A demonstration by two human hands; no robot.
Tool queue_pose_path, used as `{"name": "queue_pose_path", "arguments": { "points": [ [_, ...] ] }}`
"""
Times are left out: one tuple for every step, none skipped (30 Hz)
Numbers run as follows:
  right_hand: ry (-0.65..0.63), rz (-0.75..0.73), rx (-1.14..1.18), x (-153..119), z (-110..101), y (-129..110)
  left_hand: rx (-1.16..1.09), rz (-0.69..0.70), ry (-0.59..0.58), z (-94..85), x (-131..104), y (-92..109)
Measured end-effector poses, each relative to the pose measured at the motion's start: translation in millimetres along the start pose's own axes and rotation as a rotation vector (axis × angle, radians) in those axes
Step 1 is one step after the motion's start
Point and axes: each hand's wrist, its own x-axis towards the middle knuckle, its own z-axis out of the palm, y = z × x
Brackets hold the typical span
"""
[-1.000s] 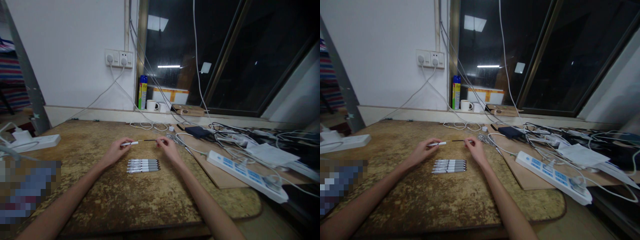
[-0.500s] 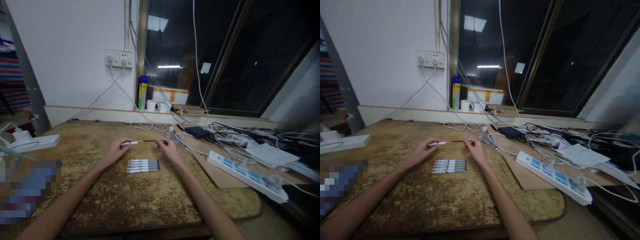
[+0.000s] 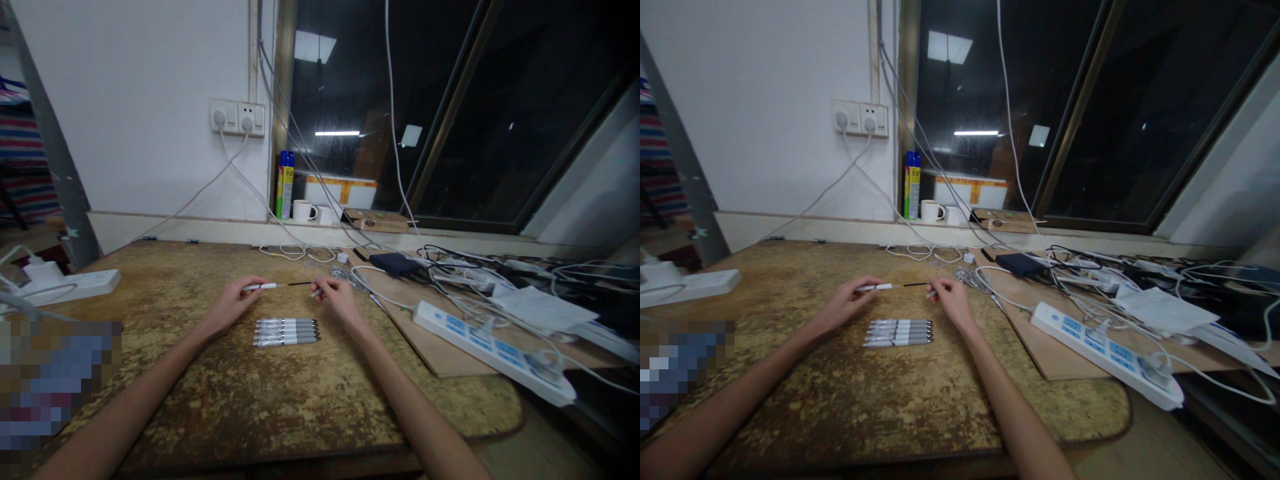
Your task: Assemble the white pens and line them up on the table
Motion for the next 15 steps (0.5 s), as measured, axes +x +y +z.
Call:
{"name": "queue_pose_path", "arguments": {
  "points": [
    [0.003,0.001,0.002,0.1,0.0,0.5,0.000,0.005,-0.002,0.4,0.0,-0.8],
    [0.005,0.001,0.001,0.3,0.1,1.0,-0.001,0.008,-0.004,0.9,0.0,-1.4],
    [0.007,0.001,-0.002,0.6,0.1,1.6,-0.002,0.008,-0.005,1.3,0.0,-1.7],
    [0.009,-0.001,-0.009,0.9,0.1,2.2,-0.006,0.007,-0.004,1.6,-0.1,-1.8],
    [0.012,-0.005,-0.016,1.3,0.1,2.9,-0.011,0.005,-0.002,1.9,-0.2,-1.6],
    [0.014,-0.010,-0.022,1.8,0.0,3.5,-0.016,0.003,-0.001,2.0,-0.4,-1.2],
    [0.017,-0.016,-0.027,2.3,-0.1,4.2,-0.020,0.001,-0.001,2.0,-0.5,-0.7],
    [0.021,-0.021,-0.032,2.7,-0.2,4.9,-0.025,0.000,-0.001,1.9,-0.6,-0.1],
    [0.026,-0.026,-0.034,3.2,-0.3,5.5,-0.031,-0.001,-0.002,1.8,-0.7,0.6],
    [0.030,-0.030,-0.035,3.5,-0.3,6.1,-0.037,-0.001,-0.006,1.6,-0.7,1.4],
    [0.035,-0.034,-0.035,3.8,-0.3,6.5,-0.043,-0.002,-0.013,1.5,-0.8,2.3],
    [0.039,-0.036,-0.033,4.0,-0.2,6.8,-0.050,-0.003,-0.019,1.3,-0.8,3.3],
    [0.040,-0.038,-0.028,4.0,0.0,6.8,-0.061,-0.004,-0.026,1.0,-0.8,4.4],
    [0.041,-0.038,-0.020,3.9,0.2,6.5,-0.072,-0.005,-0.033,0.8,-0.9,5.6],
    [0.042,-0.037,-0.013,3.6,0.5,6.0,-0.084,-0.005,-0.040,0.6,-1.0,6.9]
  ]
}}
